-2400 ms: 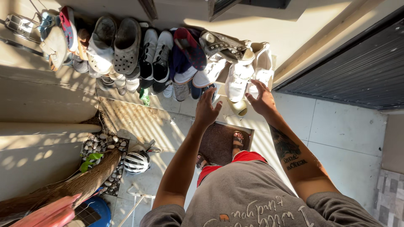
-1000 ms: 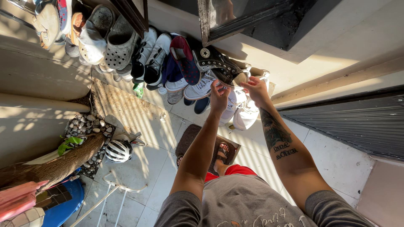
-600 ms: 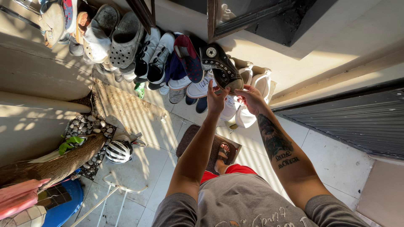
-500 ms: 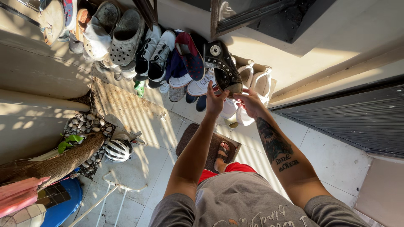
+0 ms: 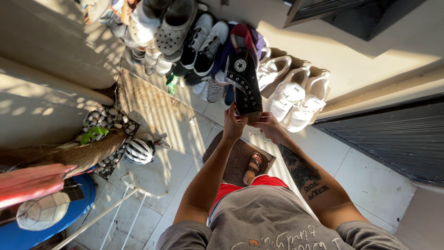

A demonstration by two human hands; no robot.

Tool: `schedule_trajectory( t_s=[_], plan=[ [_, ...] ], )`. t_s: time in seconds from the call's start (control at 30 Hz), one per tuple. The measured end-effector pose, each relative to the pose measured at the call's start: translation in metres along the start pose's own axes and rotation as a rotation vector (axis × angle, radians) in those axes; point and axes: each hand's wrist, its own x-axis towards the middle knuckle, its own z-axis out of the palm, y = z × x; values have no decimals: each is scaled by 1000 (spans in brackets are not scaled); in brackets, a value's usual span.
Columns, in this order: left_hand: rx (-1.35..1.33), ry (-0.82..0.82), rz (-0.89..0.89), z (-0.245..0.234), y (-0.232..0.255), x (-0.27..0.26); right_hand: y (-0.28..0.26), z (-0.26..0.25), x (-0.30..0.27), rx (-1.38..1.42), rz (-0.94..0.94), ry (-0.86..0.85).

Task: The person picks up a white bicycle helmet and places it on the floor. Then the person picks up several pairs of shoes and sandals from a shelf and places them on the floor in front of them.

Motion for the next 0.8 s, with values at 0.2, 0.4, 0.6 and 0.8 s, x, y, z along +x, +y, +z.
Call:
schedule_trajectory(
  t_s=[0.2, 0.4, 0.6, 0.8],
  plan=[
    [23, 52, -155, -80, -10, -27, 20, 76, 12, 95, -116, -132],
    [130, 64, -285, -147, -31, -59, 7, 152, -2, 10, -161, -191],
    [63, 125, -348, -210, -57, -91, -5, 221, -8, -167, -133, -237],
    [-35, 245, -378, -259, -82, -110, -2, 281, 0, -189, -131, -291]
  ],
)
